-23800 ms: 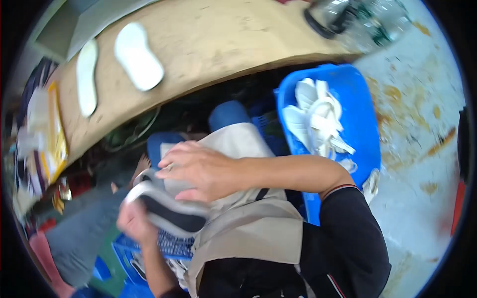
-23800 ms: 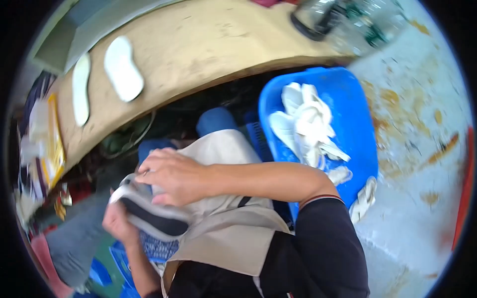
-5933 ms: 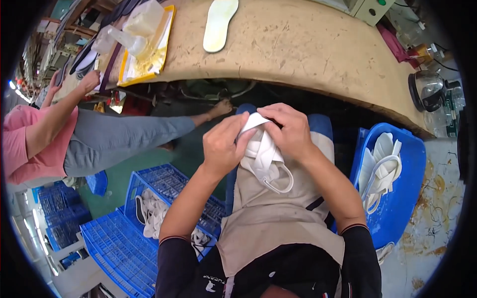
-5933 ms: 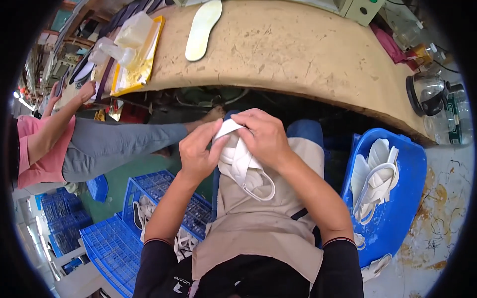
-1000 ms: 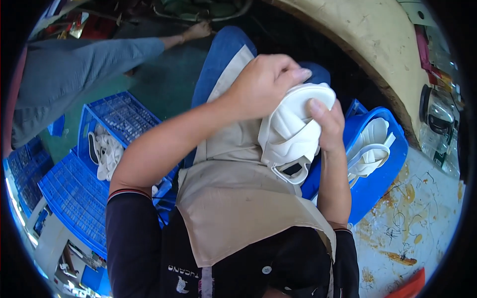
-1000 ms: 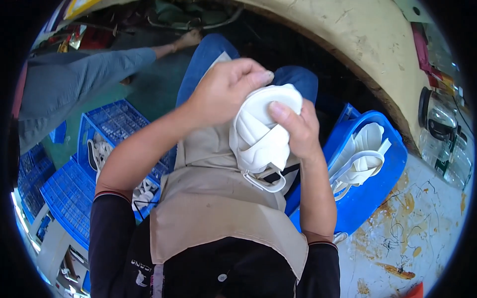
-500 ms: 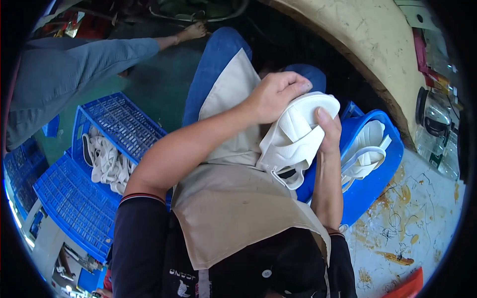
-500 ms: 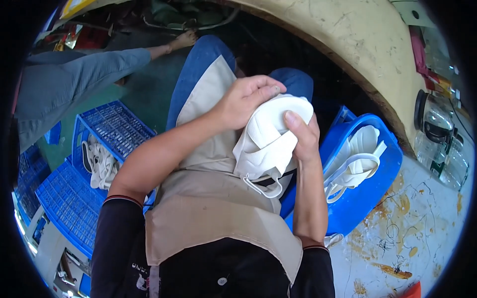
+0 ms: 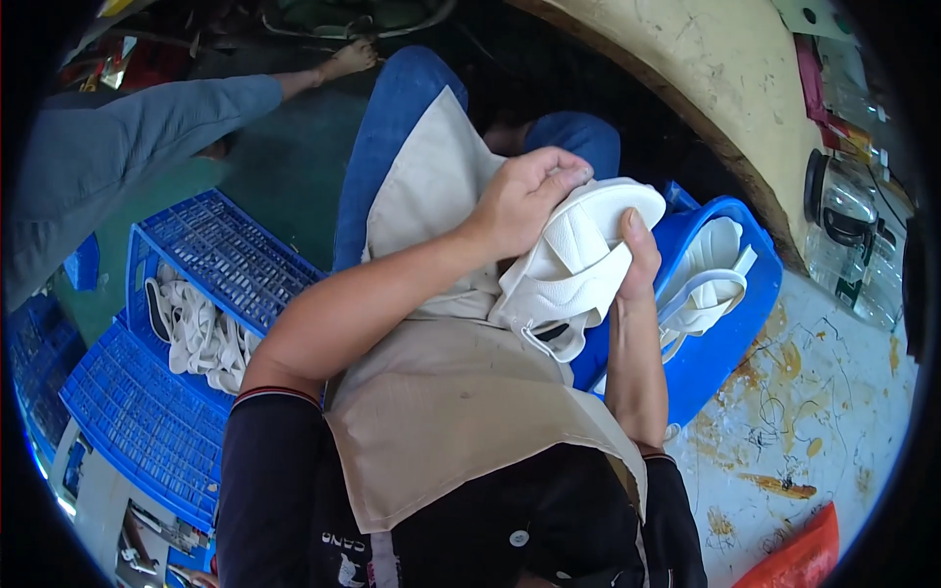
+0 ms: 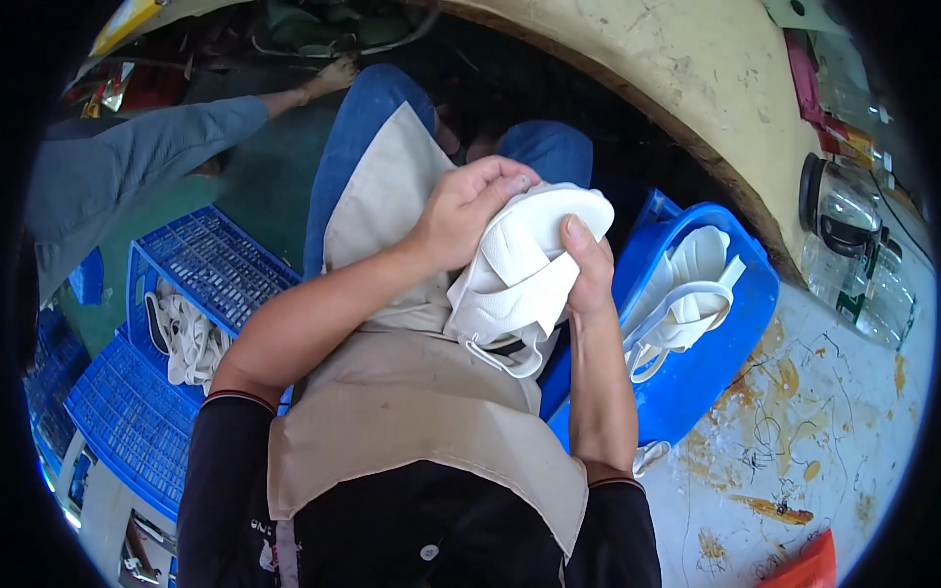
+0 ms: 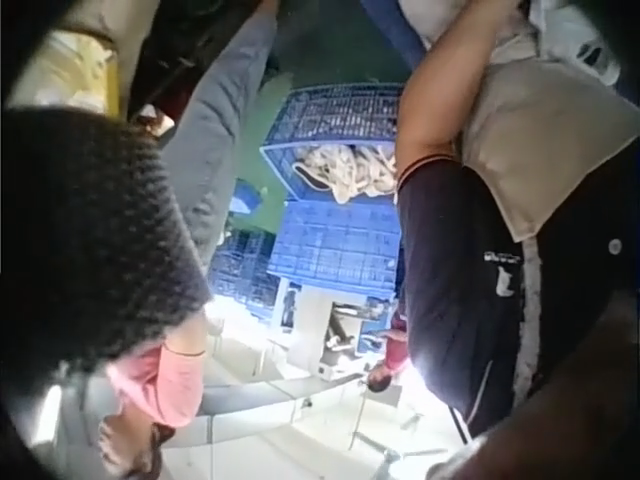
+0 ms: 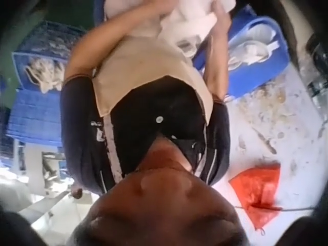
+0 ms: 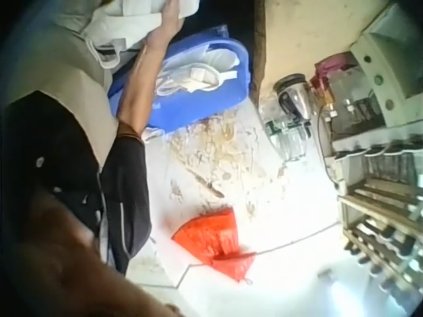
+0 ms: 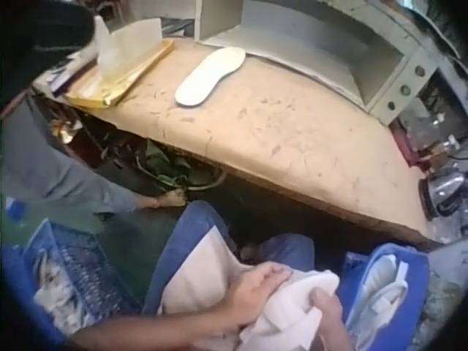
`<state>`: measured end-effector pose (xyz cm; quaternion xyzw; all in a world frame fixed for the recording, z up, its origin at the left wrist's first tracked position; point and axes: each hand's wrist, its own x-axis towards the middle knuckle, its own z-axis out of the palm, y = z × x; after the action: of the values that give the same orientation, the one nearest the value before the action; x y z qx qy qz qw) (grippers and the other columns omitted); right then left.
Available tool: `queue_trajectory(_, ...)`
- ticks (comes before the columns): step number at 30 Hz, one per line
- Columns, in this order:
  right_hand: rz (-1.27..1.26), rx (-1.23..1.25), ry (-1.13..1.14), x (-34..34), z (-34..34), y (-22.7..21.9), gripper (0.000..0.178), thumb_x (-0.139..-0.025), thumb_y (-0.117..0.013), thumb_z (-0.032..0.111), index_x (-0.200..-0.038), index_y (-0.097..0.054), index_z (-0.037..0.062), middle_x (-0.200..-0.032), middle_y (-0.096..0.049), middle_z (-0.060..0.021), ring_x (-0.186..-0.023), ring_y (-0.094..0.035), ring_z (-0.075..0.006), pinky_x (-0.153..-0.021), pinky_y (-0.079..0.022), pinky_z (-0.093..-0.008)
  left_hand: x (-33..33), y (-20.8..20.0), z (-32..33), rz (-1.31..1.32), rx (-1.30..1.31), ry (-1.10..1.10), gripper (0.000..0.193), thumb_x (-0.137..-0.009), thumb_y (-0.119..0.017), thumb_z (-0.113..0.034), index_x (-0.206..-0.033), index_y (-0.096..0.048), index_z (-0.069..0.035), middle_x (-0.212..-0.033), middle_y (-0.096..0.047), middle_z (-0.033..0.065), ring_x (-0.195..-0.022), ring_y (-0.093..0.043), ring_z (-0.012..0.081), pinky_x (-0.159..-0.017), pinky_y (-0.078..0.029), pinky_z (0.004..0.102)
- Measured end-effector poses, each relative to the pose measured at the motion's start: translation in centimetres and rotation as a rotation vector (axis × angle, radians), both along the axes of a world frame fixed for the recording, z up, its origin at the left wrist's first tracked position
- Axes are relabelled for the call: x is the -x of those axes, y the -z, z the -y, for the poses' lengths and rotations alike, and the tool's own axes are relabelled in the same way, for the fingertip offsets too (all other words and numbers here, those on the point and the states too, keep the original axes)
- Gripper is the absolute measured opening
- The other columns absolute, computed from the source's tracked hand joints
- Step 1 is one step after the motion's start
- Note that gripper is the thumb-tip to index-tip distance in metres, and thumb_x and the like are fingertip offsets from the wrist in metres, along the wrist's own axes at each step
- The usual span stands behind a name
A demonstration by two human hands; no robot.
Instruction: Assembling white sandals by manually fitting the upper straps onto the insoles at a workbench.
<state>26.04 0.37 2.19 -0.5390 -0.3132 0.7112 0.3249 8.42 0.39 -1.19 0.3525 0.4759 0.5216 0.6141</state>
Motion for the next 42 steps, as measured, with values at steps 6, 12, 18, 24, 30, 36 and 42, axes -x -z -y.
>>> queue_trajectory(6,0.104,0.057,0.024,0.0,1.1,-0.8,0.063,-0.093,-0.059,0.042,-0.134,-0.051,-0.0056,-0.111,-0.067,-0.0254,-0.091,-0.072,-0.0329,-0.079,-0.059,-0.0362,1.2,-1.9,1.7,-0.136,0.262,0.157,0.026,-0.102,-0.051,-0.014,-0.109,-0.068,0.003,-0.097,-0.071,0.0088,-0.082,-0.060,0.0108,-0.071,-0.049,0.0232)
queue_trajectory(12,-0.035,0.054,0.128,-0.3,0.7,0.3,0.067,-0.091,-0.063,0.041,-0.133,-0.048,-0.0089,-0.109,-0.066,-0.0268,-0.090,-0.071,-0.0332,-0.078,-0.060,-0.0353,1.2,-0.1,1.2,-0.033,0.182,0.162,0.024,-0.102,-0.051,-0.014,-0.105,-0.067,0.003,-0.093,-0.069,0.0069,-0.080,-0.059,0.0106,-0.072,-0.048,0.0224)
queue_trajectory(18,-0.030,-0.001,0.152,-0.5,0.5,0.5,0.061,-0.095,-0.057,0.041,-0.135,-0.049,-0.0051,-0.114,-0.066,-0.0236,-0.095,-0.071,-0.0313,-0.082,-0.058,-0.0370,-0.4,1.8,0.0,0.072,0.095,0.169,0.023,-0.102,-0.050,-0.014,-0.107,-0.065,0.003,-0.094,-0.068,0.0063,-0.080,-0.058,0.0110,-0.074,-0.048,0.0230)
queue_trajectory(24,0.065,-0.020,0.185,0.1,0.9,-0.8,0.061,-0.095,-0.057,0.042,-0.135,-0.049,-0.0041,-0.115,-0.066,-0.0224,-0.097,-0.070,-0.0303,-0.086,-0.057,-0.0386,0.7,-1.3,1.1,-0.186,0.123,0.175,0.024,-0.100,-0.053,-0.017,-0.105,-0.065,0.002,-0.090,-0.068,0.0082,-0.076,-0.058,0.0144,-0.071,-0.048,0.0277)
queue_trajectory(30,-0.005,-0.024,0.240,-1.9,0.8,0.9,0.060,-0.097,-0.053,0.044,-0.136,-0.048,-0.0022,-0.116,-0.066,-0.0211,-0.099,-0.069,-0.0307,-0.090,-0.055,-0.0404,-1.5,1.0,0.6,0.082,0.104,0.120,0.025,-0.099,-0.053,-0.019,-0.098,-0.066,0.002,-0.081,-0.068,0.0105,-0.069,-0.059,0.0203,-0.067,-0.048,0.0329)
queue_trajectory(36,0.071,-0.027,0.267,-1.9,2.3,0.0,0.062,-0.099,-0.050,0.048,-0.138,-0.046,-0.0005,-0.116,-0.064,-0.0205,-0.100,-0.068,-0.0315,-0.090,-0.055,-0.0422,0.2,-0.1,2.5,-0.283,0.085,0.332,0.025,-0.099,-0.050,-0.018,-0.095,-0.066,0.001,-0.075,-0.068,0.0135,-0.066,-0.061,0.0284,-0.065,-0.047,0.0373)
queue_trajectory(42,0.150,0.018,0.342,-2.4,2.8,0.4,0.068,-0.098,-0.049,0.055,-0.138,-0.045,0.0002,-0.116,-0.063,-0.0210,-0.100,-0.068,-0.0319,-0.088,-0.055,-0.0415,1.2,-0.1,4.9,-0.301,-0.018,0.306,0.017,-0.097,-0.055,-0.012,-0.093,-0.066,0.000,-0.076,-0.069,0.0085,-0.062,-0.059,0.0197,-0.062,-0.047,0.0305)
